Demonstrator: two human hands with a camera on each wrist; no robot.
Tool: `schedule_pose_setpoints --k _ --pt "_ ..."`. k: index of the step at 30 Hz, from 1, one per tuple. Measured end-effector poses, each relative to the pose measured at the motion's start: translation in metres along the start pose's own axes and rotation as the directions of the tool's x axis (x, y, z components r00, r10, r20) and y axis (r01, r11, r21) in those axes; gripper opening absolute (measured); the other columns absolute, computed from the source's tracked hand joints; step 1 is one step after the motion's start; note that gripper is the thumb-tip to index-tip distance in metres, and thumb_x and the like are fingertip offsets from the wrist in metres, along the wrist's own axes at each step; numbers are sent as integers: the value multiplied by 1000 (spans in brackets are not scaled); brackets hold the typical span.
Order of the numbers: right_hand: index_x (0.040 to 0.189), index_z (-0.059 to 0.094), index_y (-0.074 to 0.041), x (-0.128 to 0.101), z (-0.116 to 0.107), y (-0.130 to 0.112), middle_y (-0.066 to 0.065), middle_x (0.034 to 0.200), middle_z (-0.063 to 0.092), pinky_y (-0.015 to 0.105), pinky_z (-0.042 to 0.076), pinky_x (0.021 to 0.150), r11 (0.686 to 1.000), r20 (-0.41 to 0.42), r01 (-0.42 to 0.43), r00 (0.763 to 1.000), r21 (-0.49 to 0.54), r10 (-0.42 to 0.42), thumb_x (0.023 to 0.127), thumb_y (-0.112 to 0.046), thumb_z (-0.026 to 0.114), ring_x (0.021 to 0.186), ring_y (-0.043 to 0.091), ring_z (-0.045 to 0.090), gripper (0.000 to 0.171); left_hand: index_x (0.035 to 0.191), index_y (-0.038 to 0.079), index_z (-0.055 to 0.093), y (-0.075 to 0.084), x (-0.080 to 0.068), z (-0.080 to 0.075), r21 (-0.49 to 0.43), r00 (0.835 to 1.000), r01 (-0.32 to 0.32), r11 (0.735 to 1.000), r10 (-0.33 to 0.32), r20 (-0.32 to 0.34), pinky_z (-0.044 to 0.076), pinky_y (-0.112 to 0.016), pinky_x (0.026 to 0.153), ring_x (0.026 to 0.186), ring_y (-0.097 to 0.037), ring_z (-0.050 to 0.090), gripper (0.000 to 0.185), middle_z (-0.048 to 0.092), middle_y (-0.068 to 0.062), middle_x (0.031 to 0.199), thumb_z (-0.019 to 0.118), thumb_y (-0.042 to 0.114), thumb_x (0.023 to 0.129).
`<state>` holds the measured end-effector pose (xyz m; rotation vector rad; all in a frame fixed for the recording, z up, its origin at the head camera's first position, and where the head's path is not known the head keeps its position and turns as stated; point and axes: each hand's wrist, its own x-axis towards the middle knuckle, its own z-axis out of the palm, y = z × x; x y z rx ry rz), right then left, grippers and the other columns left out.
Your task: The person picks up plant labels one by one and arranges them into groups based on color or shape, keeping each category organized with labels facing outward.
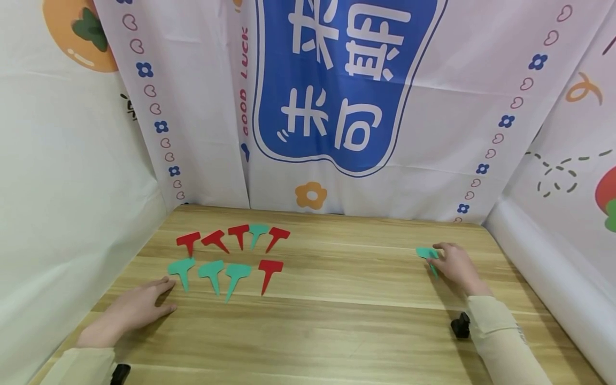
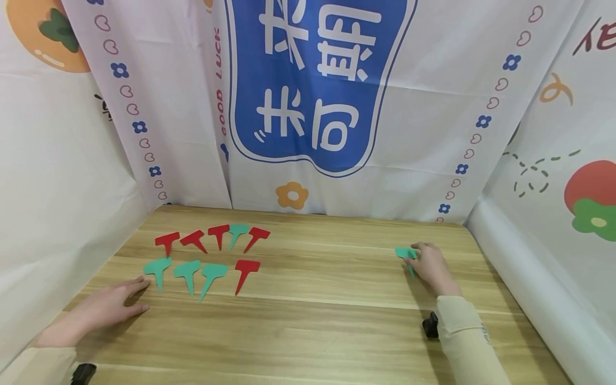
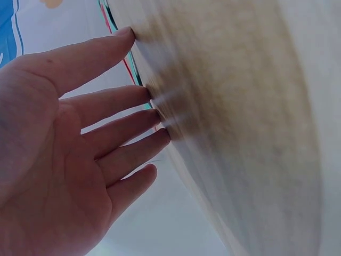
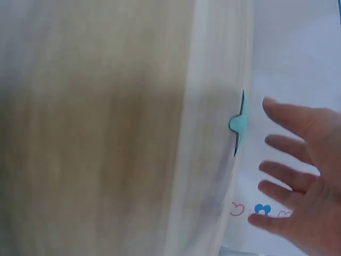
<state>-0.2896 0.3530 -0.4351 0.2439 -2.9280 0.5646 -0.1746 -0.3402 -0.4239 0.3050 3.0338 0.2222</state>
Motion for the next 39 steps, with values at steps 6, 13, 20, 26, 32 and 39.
schedule_pose_setpoints --k 6,13,20,26,32,39 --pt "124 54 9 2 0 8 37 128 48 65 33 99 997 38 76 996 2 -76 87 -21 68 118 55 43 51 128 -6 53 1 0 0 4 1000 1 1000 -1 -4 43 -63 88 116 -53 48 67 47 -33 133 67 41 83" --pt "126 52 10 1 -7 18 36 131 46 65 33 100 989 104 147 984 -10 -145 85 -26 70 119 55 43 57 128 -6 53 1 1 -1 5 1000 -1 1000 1 7 43 -62 88 116 -52 49 67 48 -33 133 67 41 83" --pt "129 50 8 -1 -11 25 35 133 46 65 33 99 987 145 162 977 -16 -158 83 -34 71 121 55 42 66 128 -6 53 1 0 -1 5 1000 -3 1000 3 -4 44 -62 87 115 -53 49 66 48 -33 132 68 40 83" --pt "128 53 6 -2 -11 26 34 129 51 63 38 96 983 135 181 975 -28 -176 82 -36 72 117 54 46 65 128 -6 53 1 -1 -1 0 1000 -1 1000 1 -6 43 -62 88 115 -53 49 66 48 -33 132 68 40 83" --pt "126 55 4 -2 -9 26 34 124 54 62 41 92 983 134 185 974 -22 -180 81 -38 73 112 54 50 64 128 -7 53 1 -1 0 -9 1000 3 1000 -3 -1 43 -63 88 115 -53 49 66 48 -33 133 68 39 83" --pt "126 56 4 0 -7 27 33 123 55 61 42 91 982 129 186 975 -35 -180 81 -37 73 110 52 52 63 129 -6 52 0 1 0 -6 1000 11 1000 -11 10 43 -63 88 116 -53 48 67 47 -33 134 67 41 83"
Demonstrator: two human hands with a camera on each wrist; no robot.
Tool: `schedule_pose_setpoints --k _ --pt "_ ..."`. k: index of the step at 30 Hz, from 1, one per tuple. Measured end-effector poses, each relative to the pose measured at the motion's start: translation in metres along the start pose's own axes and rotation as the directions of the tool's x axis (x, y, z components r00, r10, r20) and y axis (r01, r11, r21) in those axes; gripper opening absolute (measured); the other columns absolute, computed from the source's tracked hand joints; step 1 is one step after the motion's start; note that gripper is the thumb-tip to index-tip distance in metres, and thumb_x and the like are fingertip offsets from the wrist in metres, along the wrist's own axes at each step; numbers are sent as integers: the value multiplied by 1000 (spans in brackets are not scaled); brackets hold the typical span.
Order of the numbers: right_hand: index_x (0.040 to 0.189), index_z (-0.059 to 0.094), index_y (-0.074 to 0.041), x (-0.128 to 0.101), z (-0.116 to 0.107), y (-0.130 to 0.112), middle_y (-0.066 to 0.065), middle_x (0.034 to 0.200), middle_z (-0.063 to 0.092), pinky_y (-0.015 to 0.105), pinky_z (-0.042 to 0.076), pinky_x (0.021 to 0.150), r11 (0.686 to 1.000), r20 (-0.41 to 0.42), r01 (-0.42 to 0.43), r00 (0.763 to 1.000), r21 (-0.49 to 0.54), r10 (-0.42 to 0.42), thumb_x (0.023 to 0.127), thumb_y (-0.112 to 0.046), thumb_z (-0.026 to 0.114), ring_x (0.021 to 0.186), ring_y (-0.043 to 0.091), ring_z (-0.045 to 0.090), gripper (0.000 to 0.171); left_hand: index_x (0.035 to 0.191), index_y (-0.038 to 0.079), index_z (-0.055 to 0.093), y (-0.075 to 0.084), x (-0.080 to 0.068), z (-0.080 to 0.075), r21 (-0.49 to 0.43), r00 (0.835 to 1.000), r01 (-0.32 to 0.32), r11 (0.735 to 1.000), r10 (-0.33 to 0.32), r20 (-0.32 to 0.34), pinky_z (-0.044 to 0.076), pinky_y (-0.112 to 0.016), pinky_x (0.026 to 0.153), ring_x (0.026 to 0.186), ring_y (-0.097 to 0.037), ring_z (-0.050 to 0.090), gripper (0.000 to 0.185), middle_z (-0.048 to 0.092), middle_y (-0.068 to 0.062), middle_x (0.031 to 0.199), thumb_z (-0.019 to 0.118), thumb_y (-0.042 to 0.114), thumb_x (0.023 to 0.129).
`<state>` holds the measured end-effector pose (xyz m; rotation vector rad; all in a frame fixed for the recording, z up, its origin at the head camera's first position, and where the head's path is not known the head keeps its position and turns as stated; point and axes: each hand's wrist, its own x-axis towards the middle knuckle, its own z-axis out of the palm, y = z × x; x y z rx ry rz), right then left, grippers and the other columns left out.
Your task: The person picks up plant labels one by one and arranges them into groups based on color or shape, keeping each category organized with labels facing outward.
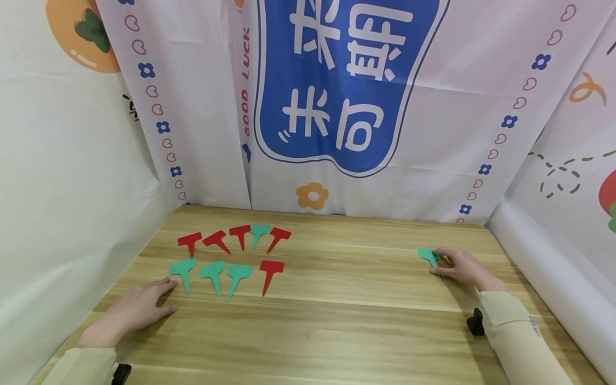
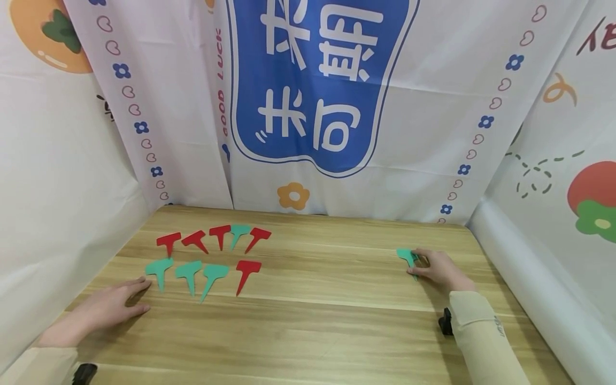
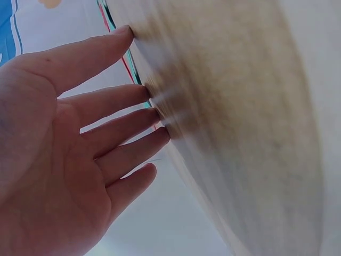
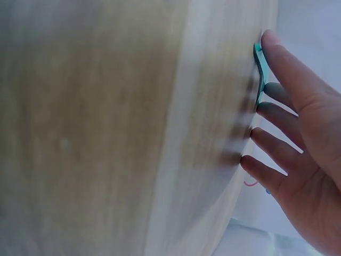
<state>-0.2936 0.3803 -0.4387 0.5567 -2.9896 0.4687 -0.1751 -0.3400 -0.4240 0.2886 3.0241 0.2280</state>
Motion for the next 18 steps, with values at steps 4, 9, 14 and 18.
schedule_pose_setpoints --k 4,9,14,18 --pt "126 56 4 0 0 0 33 124 56 61 42 92 1000 9 0 1000 -5 0 81 -37 72 111 52 52 64 129 -6 52 -1 1 0 3 1000 0 1000 0 2 43 -63 88 116 -53 48 68 47 -33 134 67 41 83" --pt "125 57 4 1 1 0 31 123 57 61 42 92 1000 9 5 1000 -9 -5 82 -37 72 111 51 52 62 129 -6 52 -1 0 0 2 1000 -3 1000 3 -2 42 -63 89 116 -53 48 67 47 -33 133 67 41 83" --pt "125 57 4 1 1 0 31 123 57 61 41 93 1000 7 11 1000 -9 -11 82 -36 72 112 51 52 61 129 -6 52 0 0 0 -2 1000 -2 1000 2 -4 42 -63 89 116 -53 48 67 47 -34 133 67 41 83" --pt "125 57 5 1 0 0 32 124 56 61 41 93 1000 9 4 1000 -5 -4 82 -35 72 113 52 51 60 129 -6 52 0 1 -2 0 1000 7 1000 -7 14 42 -63 88 116 -53 48 68 46 -33 134 67 42 83"
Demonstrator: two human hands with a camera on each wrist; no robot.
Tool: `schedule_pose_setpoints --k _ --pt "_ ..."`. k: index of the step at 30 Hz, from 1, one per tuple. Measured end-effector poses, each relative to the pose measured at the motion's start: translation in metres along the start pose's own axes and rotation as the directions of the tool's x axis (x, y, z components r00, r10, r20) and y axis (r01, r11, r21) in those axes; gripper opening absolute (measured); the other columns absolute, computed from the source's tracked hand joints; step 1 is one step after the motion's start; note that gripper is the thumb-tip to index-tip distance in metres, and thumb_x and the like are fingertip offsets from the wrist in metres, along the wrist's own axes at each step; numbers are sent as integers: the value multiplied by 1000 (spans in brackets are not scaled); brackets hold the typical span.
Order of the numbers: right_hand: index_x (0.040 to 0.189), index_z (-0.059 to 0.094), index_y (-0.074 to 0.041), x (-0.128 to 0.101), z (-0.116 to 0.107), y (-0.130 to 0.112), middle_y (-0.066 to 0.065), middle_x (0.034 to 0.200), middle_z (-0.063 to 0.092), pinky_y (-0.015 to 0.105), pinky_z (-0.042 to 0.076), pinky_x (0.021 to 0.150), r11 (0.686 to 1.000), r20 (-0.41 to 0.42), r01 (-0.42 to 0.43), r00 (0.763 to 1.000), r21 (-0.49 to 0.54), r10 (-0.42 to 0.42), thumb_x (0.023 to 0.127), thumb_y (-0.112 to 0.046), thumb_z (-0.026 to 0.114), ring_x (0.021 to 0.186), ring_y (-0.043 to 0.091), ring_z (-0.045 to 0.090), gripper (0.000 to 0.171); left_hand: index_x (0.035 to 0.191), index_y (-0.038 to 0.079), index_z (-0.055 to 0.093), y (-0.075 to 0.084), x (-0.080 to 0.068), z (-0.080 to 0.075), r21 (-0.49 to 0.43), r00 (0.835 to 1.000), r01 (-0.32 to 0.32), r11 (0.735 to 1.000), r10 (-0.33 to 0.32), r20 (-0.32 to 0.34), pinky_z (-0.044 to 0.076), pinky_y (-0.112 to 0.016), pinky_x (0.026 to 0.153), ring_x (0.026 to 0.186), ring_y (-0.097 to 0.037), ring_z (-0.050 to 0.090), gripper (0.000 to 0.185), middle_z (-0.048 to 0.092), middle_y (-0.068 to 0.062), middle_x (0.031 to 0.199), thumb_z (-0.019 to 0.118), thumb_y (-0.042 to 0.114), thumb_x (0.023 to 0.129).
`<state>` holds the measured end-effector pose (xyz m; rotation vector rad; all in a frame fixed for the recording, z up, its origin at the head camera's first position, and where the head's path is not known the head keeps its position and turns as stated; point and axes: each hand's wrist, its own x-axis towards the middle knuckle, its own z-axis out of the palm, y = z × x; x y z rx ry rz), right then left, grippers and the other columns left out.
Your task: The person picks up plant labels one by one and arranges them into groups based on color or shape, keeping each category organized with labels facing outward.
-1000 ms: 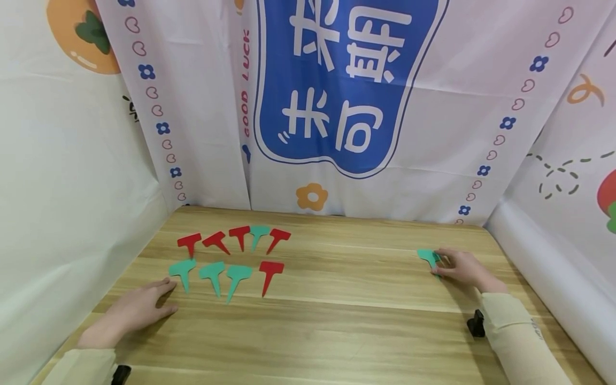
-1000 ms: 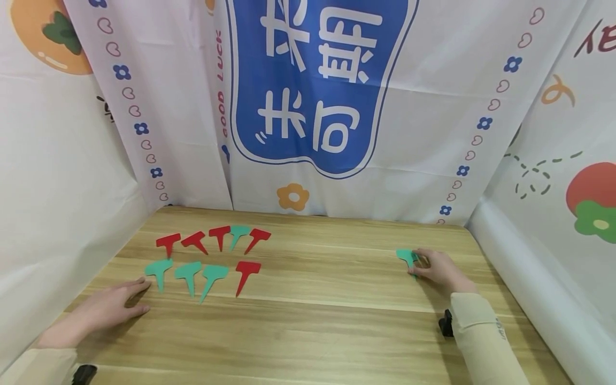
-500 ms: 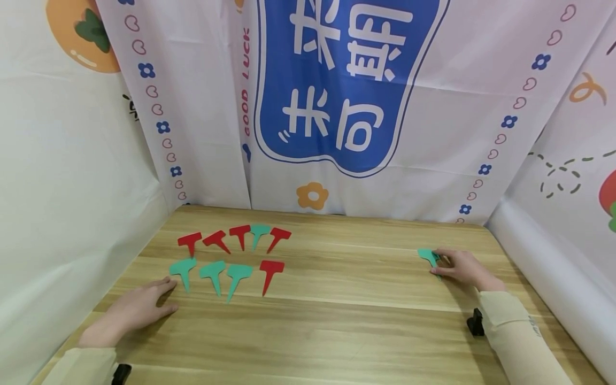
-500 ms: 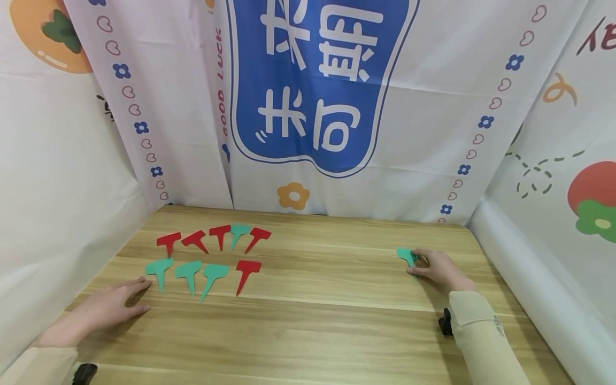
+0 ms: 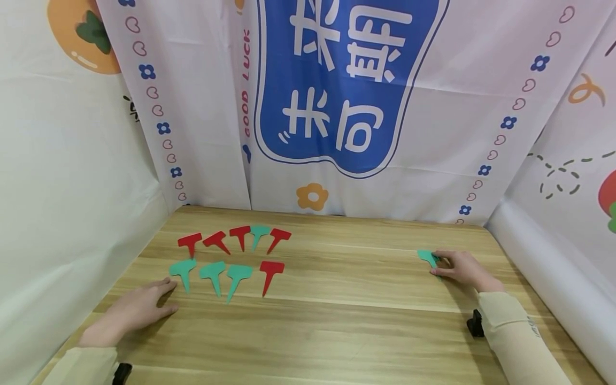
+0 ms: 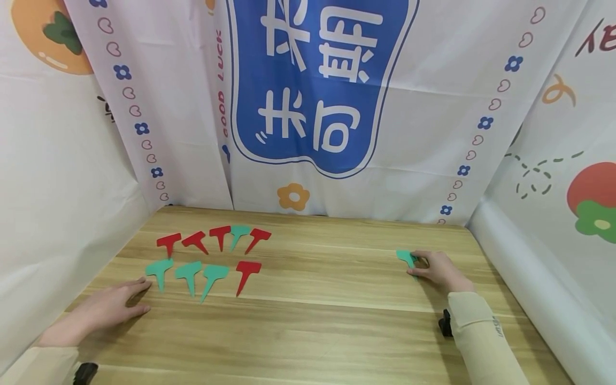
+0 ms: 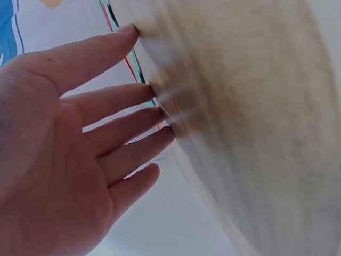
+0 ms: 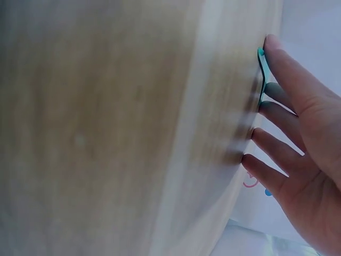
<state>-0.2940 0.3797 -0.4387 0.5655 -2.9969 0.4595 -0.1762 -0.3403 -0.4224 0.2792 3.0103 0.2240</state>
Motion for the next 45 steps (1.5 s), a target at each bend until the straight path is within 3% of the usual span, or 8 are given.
schedule_pose_setpoints --k 6,21,32,39,45 --pt "125 57 4 0 0 -2 31 124 56 61 41 93 1000 -1 -6 1000 1 6 82 -36 72 113 51 51 61 131 -5 51 -1 1 -1 -2 1000 6 1000 -6 24 42 -63 88 117 -53 47 70 45 -33 135 66 44 83" --pt "122 59 4 0 2 1 30 120 60 60 43 91 1000 -17 1 1000 -14 -1 80 -37 74 110 50 54 61 129 -4 53 2 0 -4 -28 1000 -11 1000 11 3 41 -63 90 118 -52 47 67 48 -33 132 67 42 83" --pt "125 57 3 0 1 1 31 123 57 62 40 94 1000 -5 -12 1000 -4 12 81 -38 72 113 52 51 62 114 -5 63 5 10 -4 -32 996 -3 999 0 -90 48 -57 82 104 -45 58 49 63 -25 113 71 31 81" --pt "125 57 2 0 0 1 31 124 57 61 40 93 1000 -1 -16 1000 1 16 81 -41 72 114 51 51 63 108 -3 66 7 16 -4 -22 993 36 999 -38 -113 46 -61 84 110 -52 52 43 52 -35 125 71 30 81" --pt "125 58 2 1 1 2 30 123 58 61 41 93 1000 -2 -16 1000 2 16 81 -41 72 113 51 52 63 101 -4 66 8 19 -5 -15 987 63 998 -65 -149 46 -62 82 108 -55 50 41 49 -39 125 72 30 79"
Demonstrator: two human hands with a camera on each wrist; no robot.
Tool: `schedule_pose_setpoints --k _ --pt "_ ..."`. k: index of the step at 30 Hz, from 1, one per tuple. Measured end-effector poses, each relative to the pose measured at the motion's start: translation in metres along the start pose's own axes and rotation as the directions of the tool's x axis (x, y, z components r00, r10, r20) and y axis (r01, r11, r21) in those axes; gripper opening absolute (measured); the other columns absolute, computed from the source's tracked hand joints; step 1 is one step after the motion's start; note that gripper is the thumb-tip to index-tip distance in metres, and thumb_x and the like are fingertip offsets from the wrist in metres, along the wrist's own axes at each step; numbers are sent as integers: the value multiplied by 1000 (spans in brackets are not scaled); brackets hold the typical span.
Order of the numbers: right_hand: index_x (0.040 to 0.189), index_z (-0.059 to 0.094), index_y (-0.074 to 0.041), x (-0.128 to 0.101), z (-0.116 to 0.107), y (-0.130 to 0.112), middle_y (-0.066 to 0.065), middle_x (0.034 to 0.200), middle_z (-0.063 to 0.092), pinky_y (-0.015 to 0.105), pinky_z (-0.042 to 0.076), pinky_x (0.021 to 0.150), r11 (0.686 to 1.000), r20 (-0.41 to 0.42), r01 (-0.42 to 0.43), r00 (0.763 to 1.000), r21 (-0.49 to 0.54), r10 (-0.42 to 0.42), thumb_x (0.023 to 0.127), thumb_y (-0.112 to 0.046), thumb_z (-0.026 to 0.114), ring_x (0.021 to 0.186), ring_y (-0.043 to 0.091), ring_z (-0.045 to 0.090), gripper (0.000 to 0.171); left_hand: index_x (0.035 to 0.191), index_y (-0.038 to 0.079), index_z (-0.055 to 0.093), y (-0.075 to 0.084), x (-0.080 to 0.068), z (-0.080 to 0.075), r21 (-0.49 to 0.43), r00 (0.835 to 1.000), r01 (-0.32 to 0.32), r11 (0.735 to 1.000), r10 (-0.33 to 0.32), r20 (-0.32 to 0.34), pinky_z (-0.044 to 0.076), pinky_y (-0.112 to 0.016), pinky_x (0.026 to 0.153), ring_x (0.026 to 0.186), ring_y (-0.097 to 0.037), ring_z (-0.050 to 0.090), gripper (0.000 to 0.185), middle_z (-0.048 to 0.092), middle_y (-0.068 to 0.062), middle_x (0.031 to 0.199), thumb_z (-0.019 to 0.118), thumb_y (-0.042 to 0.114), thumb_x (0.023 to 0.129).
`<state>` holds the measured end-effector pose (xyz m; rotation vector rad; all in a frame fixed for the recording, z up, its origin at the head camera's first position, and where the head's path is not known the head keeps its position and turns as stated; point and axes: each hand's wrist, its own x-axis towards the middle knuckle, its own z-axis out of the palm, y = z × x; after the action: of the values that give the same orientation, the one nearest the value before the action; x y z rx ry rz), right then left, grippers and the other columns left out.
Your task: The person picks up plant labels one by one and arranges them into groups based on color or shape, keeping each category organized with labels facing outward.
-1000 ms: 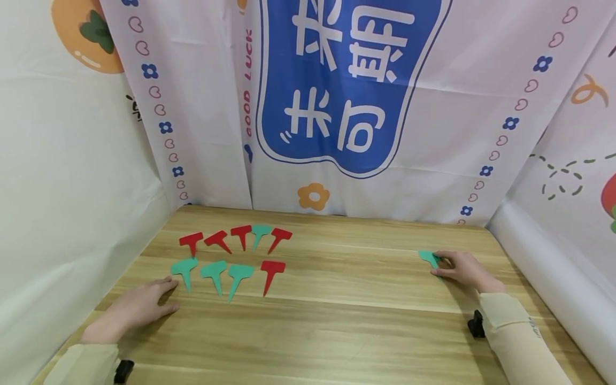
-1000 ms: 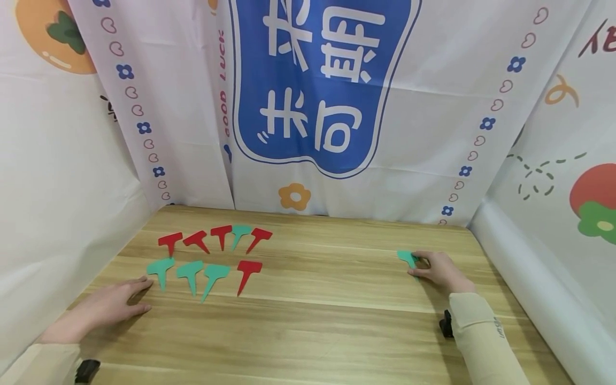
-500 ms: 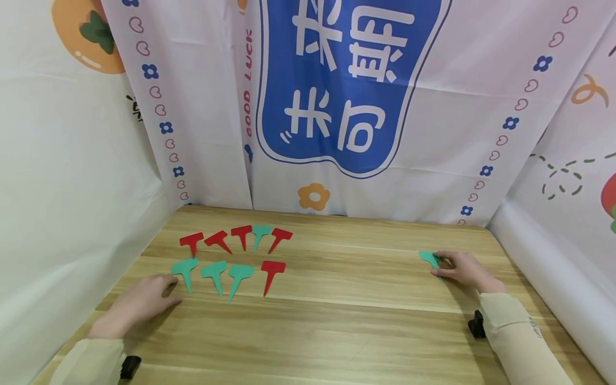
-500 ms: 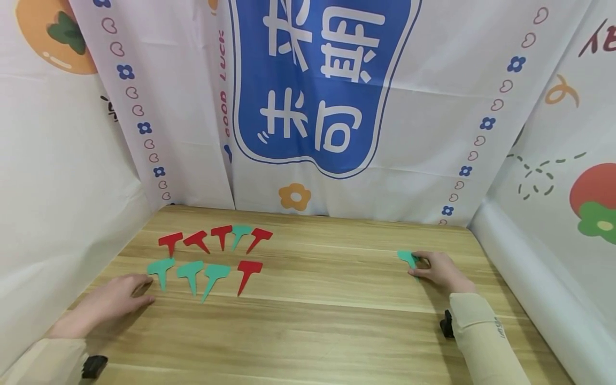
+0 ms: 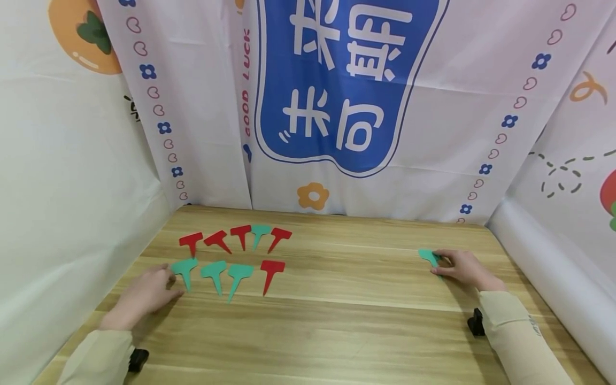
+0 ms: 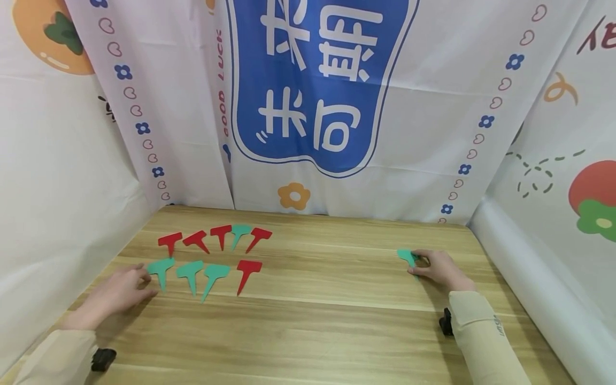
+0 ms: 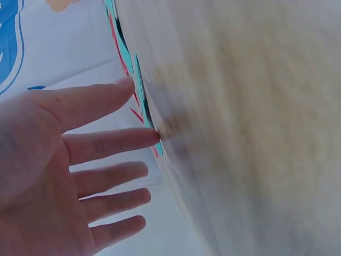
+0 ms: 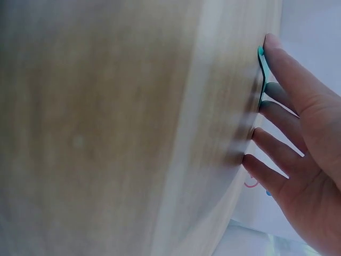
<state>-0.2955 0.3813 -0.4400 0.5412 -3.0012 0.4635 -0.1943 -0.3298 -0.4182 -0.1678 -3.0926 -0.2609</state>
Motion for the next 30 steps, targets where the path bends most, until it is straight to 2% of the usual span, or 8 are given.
schedule_pose_setpoints --k 4,11,19,23,25,30 --pt "124 58 2 1 0 0 31 122 58 61 42 92 1000 -5 2 1000 1 -2 80 -40 73 112 51 52 63 95 -2 66 1 3 0 7 1000 30 1000 -30 -7 44 -64 82 110 -58 47 36 46 -42 126 71 30 80" --pt "123 58 3 0 -1 -1 31 120 59 61 42 92 1000 -12 13 1000 1 -13 80 -38 73 111 51 53 61 81 2 62 6 8 2 3 998 61 998 -61 -3 33 -71 92 117 -63 34 29 36 -47 130 69 30 80" --pt "123 59 3 -1 -2 -1 30 120 59 60 42 92 1000 -15 14 1000 7 -14 80 -37 74 111 50 53 61 64 6 55 10 15 1 -13 993 116 993 -117 -2 33 -72 90 111 -65 38 32 38 -48 127 69 30 81" --pt "123 60 2 0 -2 -1 30 120 59 59 43 92 1000 -13 5 1000 12 -5 80 -38 74 112 50 53 61 57 8 54 11 20 0 -19 990 143 990 -143 6 31 -73 92 113 -67 35 36 37 -49 127 68 30 81" --pt "122 60 2 0 -2 -1 30 120 59 59 43 92 1000 -12 3 1000 13 -3 80 -39 74 112 50 53 61 59 6 57 12 22 -1 -20 988 155 988 -155 16 29 -74 92 114 -67 32 35 35 -50 128 68 30 81" --pt "123 60 2 0 -2 -2 30 120 59 59 43 91 1000 -11 2 1000 10 -2 79 -39 74 111 50 54 61 87 -9 65 14 25 -2 -3 980 196 981 -196 43 31 -72 90 111 -64 34 43 38 -47 124 69 33 81"
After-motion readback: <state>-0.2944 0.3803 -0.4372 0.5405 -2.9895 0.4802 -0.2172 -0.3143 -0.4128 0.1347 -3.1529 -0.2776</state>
